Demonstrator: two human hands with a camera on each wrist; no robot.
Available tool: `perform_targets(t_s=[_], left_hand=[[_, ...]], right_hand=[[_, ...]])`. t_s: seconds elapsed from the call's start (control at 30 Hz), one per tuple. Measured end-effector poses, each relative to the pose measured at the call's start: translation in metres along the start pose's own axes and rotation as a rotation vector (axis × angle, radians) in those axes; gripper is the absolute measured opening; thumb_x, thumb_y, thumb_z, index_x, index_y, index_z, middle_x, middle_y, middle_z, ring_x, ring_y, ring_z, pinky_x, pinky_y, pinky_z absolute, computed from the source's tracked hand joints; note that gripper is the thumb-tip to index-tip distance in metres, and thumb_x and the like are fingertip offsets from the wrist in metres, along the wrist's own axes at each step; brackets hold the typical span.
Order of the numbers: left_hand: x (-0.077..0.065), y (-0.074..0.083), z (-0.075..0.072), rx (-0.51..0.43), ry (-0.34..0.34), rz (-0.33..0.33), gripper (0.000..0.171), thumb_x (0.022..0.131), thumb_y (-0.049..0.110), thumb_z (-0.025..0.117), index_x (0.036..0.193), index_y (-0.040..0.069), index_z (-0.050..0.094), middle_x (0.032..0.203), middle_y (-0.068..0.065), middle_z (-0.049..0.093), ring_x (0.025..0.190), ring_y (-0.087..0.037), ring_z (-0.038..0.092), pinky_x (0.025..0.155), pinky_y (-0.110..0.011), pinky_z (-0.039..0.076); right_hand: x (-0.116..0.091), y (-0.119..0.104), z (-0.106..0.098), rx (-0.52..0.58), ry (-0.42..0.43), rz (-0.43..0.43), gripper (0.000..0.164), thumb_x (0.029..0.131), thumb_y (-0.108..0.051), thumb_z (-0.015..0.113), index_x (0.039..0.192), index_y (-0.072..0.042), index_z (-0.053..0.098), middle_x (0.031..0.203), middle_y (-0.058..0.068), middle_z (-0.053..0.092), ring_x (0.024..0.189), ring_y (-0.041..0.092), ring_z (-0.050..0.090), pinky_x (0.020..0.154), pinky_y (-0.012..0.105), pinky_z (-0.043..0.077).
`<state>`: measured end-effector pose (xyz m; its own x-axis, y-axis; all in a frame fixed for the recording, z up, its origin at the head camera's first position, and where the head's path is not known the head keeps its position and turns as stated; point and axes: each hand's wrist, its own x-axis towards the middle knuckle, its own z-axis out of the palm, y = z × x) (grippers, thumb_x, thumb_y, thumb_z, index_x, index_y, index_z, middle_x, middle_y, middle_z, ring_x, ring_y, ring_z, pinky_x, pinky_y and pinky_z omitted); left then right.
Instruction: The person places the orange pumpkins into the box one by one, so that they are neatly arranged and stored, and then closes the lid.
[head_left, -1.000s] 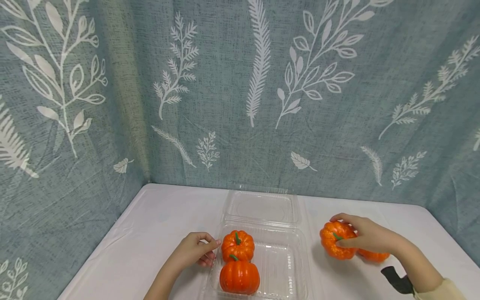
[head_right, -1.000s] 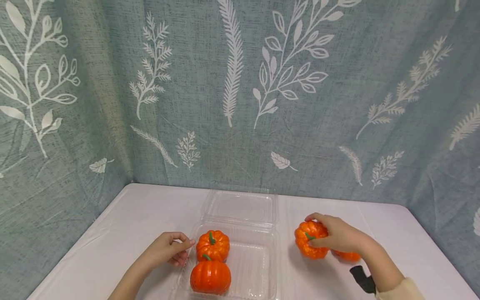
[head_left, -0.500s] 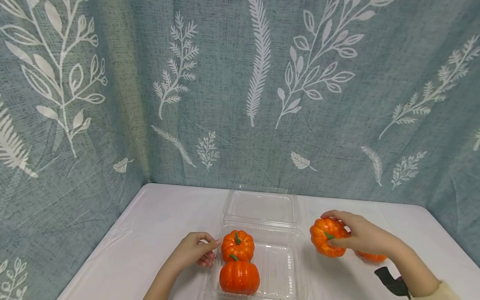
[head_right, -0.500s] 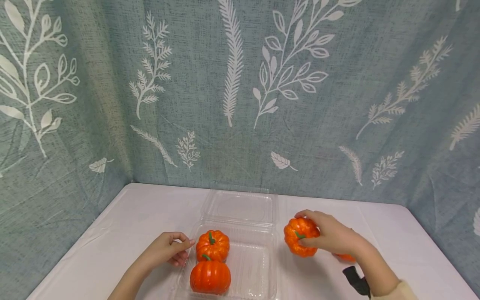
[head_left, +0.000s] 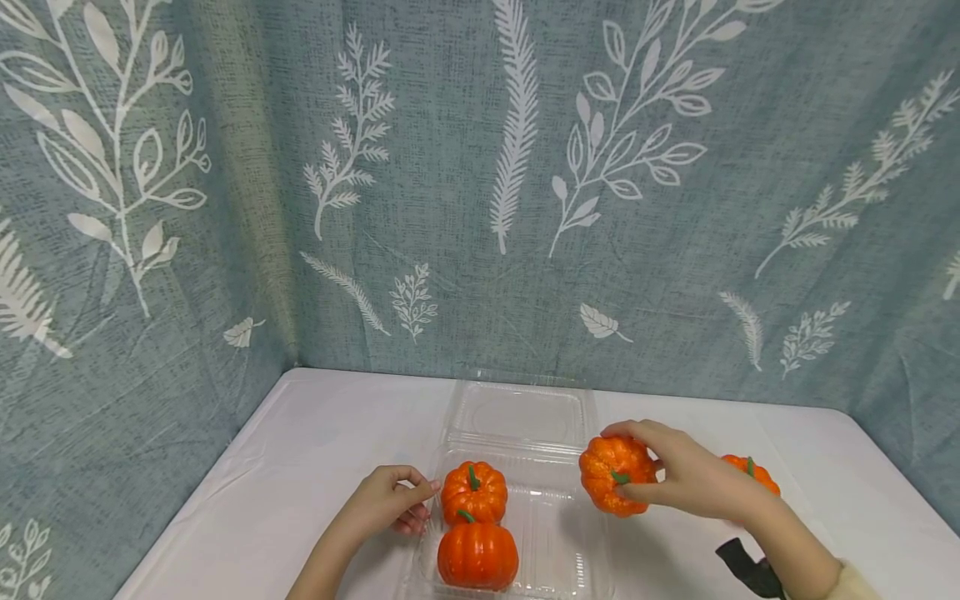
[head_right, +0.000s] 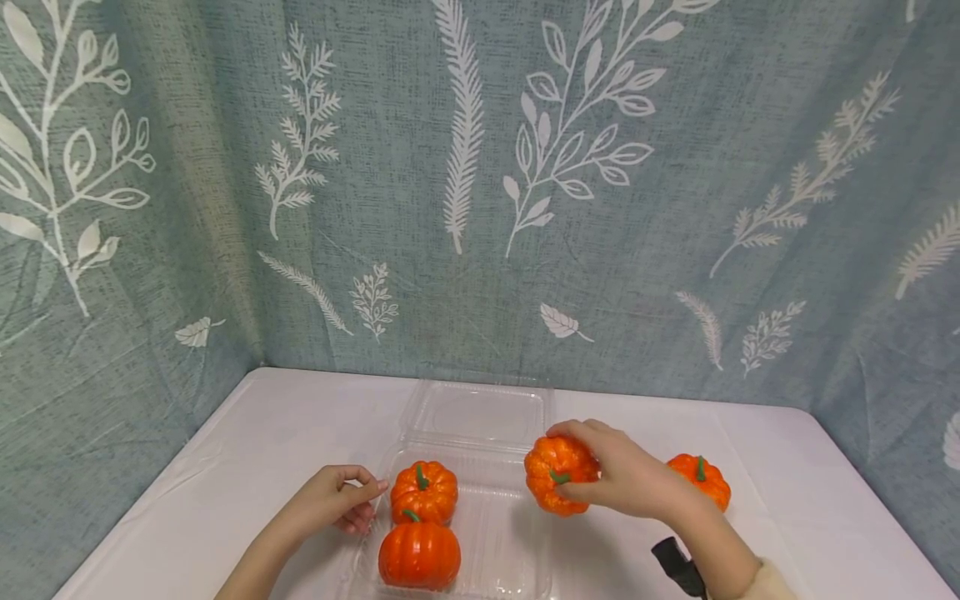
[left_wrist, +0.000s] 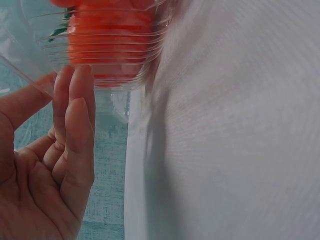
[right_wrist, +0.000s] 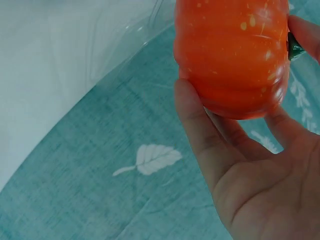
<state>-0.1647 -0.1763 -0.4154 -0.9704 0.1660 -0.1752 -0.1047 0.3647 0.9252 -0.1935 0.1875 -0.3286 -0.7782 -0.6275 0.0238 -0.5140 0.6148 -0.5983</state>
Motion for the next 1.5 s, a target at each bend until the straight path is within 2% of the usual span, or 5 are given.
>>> perform_targets(t_s=[0.23,0.53,0.87,1.2,1.5], left_hand=[[0.0,0.0,0.0,0.002,0.005,-0.003,0.033,0.087,0.028,0.063,0.086,-0.005,0.06,0.058,-0.001,0.061,0.048,-0.01,0.06,0.048,-0.027,0.053],[0.0,-0.001,0.0,0.004,0.004,0.001,0.033,0.087,0.029,0.063,0.086,-0.004,0.06,0.057,-0.002,0.061,0.048,-0.01,0.059,0.048,-0.027,0.053],[0.0,-0.001,0.0,0.0,0.004,0.002,0.034,0.087,0.03,0.063,0.086,-0.004,0.059,0.058,-0.002,0.061,0.048,-0.009,0.059,0.048,-0.027,0.053],[-0.001,-0.001,0.0,0.0,0.0,0.002,0.032,0.087,0.028,0.063,0.086,-0.004,0.059,0.058,-0.002,0.061,0.048,-0.009,0.059,0.048,-0.027,0.052],[-0.001,0.001,-0.001,0.013,-0.004,0.011,0.03,0.088,0.027,0.061,0.085,-0.003,0.059,0.059,-0.003,0.062,0.048,-0.01,0.059,0.048,-0.027,0.053]], right_hand=[[0.008,-0.005,0.008,-0.04,0.014,-0.057,0.048,0.082,-0.035,0.069,0.124,-0.021,0.05,0.114,-0.005,0.055,0.095,0.011,0.054,0.074,0.026,0.05],[0.014,-0.008,0.021,-0.007,0.017,-0.031,0.051,0.08,-0.036,0.071,0.124,-0.024,0.049,0.116,-0.002,0.053,0.097,0.014,0.054,0.072,0.024,0.05],[0.018,-0.009,0.036,-0.049,0.061,-0.079,0.05,0.08,-0.032,0.072,0.124,-0.024,0.05,0.117,-0.001,0.053,0.097,0.013,0.054,0.076,0.025,0.05],[0.023,-0.01,0.047,-0.042,0.063,-0.058,0.051,0.079,-0.028,0.072,0.125,-0.022,0.05,0.117,0.003,0.052,0.095,0.015,0.054,0.076,0.025,0.05],[0.028,-0.008,0.056,-0.078,0.06,-0.067,0.052,0.078,-0.022,0.073,0.124,-0.019,0.051,0.117,0.001,0.052,0.099,0.017,0.055,0.081,0.032,0.051]])
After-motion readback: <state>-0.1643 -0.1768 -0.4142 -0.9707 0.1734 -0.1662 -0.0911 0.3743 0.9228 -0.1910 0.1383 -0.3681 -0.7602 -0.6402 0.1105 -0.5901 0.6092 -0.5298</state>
